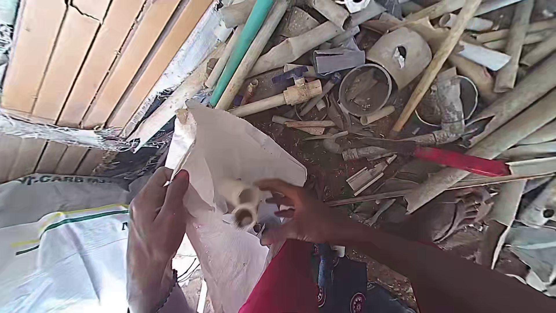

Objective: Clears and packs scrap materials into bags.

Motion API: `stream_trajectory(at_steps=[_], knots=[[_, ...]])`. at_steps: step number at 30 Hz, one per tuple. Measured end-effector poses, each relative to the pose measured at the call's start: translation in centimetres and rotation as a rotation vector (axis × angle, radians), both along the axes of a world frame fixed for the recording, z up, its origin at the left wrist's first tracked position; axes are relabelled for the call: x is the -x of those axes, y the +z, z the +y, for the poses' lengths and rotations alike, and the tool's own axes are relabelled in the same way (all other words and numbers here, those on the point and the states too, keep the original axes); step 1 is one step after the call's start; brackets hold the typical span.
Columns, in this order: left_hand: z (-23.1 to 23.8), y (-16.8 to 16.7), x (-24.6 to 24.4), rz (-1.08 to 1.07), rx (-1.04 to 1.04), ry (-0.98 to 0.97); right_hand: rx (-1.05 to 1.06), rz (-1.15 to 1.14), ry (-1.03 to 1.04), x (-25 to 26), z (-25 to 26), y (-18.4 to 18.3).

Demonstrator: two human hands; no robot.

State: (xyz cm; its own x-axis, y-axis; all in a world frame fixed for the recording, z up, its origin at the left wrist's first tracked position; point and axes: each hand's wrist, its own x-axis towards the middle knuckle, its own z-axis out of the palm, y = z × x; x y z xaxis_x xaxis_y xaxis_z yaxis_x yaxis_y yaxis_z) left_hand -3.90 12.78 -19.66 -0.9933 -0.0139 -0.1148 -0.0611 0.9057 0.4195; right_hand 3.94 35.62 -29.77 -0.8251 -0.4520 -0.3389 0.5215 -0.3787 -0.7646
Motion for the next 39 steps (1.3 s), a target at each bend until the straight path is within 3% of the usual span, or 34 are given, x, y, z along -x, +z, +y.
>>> stream_trajectory(at_steps=[2,5,7,10,12,17,18,19,23,25,27,30,32,34,36,37,39], knots=[[-0.5,-0.4,-0.1,0.029,-0.063,-0.011,-0.195,-0.017,0.174,-0.3,0.3,-0.9],[-0.6,-0.8,-0.4,0.042,-0.016,-0.036,-0.747,0.112,0.081,1.0,5.1,-4.8],[0.3,-1.0,-0.3,0.030,0.065,-0.059,-1.093,0.172,0.199,1.9,8.0,-7.7],[2.2,-1.5,0.0,0.013,0.224,-0.105,-1.315,0.185,0.571,1.4,8.3,-11.0],[2.9,-1.9,0.0,0.002,0.282,-0.136,-1.397,0.264,0.545,0.6,7.6,-12.8],[3.0,-2.7,0.0,-0.004,0.321,-0.161,-1.348,0.356,-0.001,-0.6,8.1,-12.3],[3.0,-2.9,-0.1,-0.008,0.313,-0.169,-1.329,0.381,-0.033,-0.4,8.5,-11.9],[3.0,-3.1,-0.1,-0.006,0.305,-0.178,-1.323,0.397,0.004,0.0,8.9,-11.7],[3.4,-3.4,-0.2,0.021,0.334,-0.224,-1.431,0.431,0.521,1.4,7.9,-13.5],[3.5,-3.3,0.0,0.024,0.340,-0.235,-1.445,0.436,0.538,1.4,7.4,-14.5],[3.1,-3.1,0.0,0.008,0.343,-0.220,-1.406,0.428,0.361,0.6,7.8,-13.6],[2.3,-2.9,0.1,-0.006,0.333,-0.198,-1.273,0.491,-0.139,-1.5,8.5,-10.9],[2.1,-3.0,0.2,-0.012,0.323,-0.186,-1.198,0.519,-0.329,-2.7,9.6,-9.8],[1.9,-3.1,0.1,-0.009,0.324,-0.190,-1.345,0.485,-0.337,-4.0,10.8,-9.9],[2.2,-3.1,0.1,-0.013,0.342,-0.188,-1.441,0.264,-0.143,-4.5,12.3,-9.5],[2.3,-3.0,0.0,-0.013,0.350,-0.184,-1.457,0.213,-0.159,-4.7,12.7,-9.4],[2.4,-3.0,0.1,-0.006,0.356,-0.175,-1.454,0.227,-0.419,-5.3,12.9,-9.0]])
